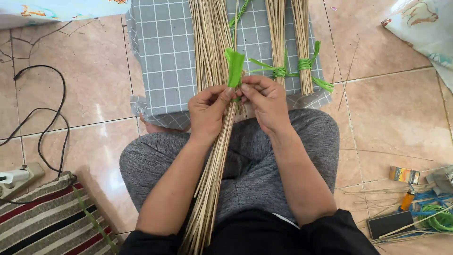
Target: Gathering thin wooden sticks into bundles and securing them by tying green plastic strips around them while sitting on the floor.
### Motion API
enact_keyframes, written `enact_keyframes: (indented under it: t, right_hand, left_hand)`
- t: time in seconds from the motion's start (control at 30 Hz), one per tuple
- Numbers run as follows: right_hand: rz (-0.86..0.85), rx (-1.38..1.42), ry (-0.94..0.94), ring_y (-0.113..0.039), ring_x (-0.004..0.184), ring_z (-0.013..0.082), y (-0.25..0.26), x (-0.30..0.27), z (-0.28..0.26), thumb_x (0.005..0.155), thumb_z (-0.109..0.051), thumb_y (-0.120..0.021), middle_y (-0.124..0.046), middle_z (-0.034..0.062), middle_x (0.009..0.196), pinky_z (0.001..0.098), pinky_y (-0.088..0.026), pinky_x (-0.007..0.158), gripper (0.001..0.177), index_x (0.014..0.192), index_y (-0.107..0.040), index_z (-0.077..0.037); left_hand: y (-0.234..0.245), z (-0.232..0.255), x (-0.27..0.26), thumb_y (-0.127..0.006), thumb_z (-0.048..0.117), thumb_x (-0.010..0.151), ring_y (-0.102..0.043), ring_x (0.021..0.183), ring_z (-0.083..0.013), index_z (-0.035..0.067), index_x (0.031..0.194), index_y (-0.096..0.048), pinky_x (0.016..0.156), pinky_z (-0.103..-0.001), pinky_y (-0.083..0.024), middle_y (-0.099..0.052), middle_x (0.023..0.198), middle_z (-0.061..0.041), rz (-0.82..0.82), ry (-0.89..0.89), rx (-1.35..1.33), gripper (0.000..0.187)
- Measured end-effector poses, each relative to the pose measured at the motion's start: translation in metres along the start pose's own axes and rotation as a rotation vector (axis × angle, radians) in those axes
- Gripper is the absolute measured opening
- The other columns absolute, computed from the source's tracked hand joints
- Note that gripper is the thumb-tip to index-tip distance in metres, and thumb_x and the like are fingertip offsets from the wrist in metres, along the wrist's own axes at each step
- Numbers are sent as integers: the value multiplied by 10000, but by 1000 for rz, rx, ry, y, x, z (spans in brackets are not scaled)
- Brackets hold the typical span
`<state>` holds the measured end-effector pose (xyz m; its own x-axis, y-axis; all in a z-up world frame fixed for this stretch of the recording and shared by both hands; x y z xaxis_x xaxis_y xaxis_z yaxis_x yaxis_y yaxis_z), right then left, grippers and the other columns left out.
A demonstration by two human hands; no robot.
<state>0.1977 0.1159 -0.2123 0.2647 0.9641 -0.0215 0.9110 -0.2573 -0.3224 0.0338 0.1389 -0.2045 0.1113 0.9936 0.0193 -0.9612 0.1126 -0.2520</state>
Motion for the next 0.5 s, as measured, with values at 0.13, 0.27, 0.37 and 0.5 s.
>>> enact_keyframes:
  t: [0.13,0.27,0.37,0.5]
  right_hand:
    - [2,14,3,-708,735,207,1,0,-1,947,-27,-719,-723,189,834,319,-606,676,167,1090,-687,52]
    - [-19,-35,-4,-687,728,207,6,2,7,955,-63,-729,-724,178,851,343,-589,673,178,1093,-710,47]
    - [-56,-67,18,-683,725,231,-1,2,0,947,-48,-737,-715,191,835,371,-591,684,165,1077,-713,50]
    - [-124,-154,37,-700,733,220,-9,-1,-11,928,-14,-736,-722,177,816,357,-599,687,156,1071,-716,46]
  left_hand:
    - [-3,15,-2,-754,176,979,-543,600,-23,72,1019,-808,583,-187,-477,-722,695,-43,-94,35,25,124]
    - [-8,13,2,-756,129,962,-578,654,-53,45,1104,-783,631,-228,-512,-736,753,-73,-197,69,39,167]
    - [-7,2,11,-796,90,915,-637,681,-98,16,1204,-711,632,-236,-535,-721,754,-78,-192,125,-16,310]
    - [-12,0,16,-809,25,872,-687,709,-153,-28,1217,-701,633,-299,-605,-690,717,-111,-254,190,-88,365]
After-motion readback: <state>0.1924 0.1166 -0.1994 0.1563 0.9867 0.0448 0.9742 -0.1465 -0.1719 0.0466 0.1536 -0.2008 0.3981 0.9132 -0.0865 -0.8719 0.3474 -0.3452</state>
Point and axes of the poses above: each hand's wrist, its own x-axis towards the middle knuckle, its own y-axis out of the back of the hand, z = x × y, the point moved 7 cm from there along x, towards the middle knuckle
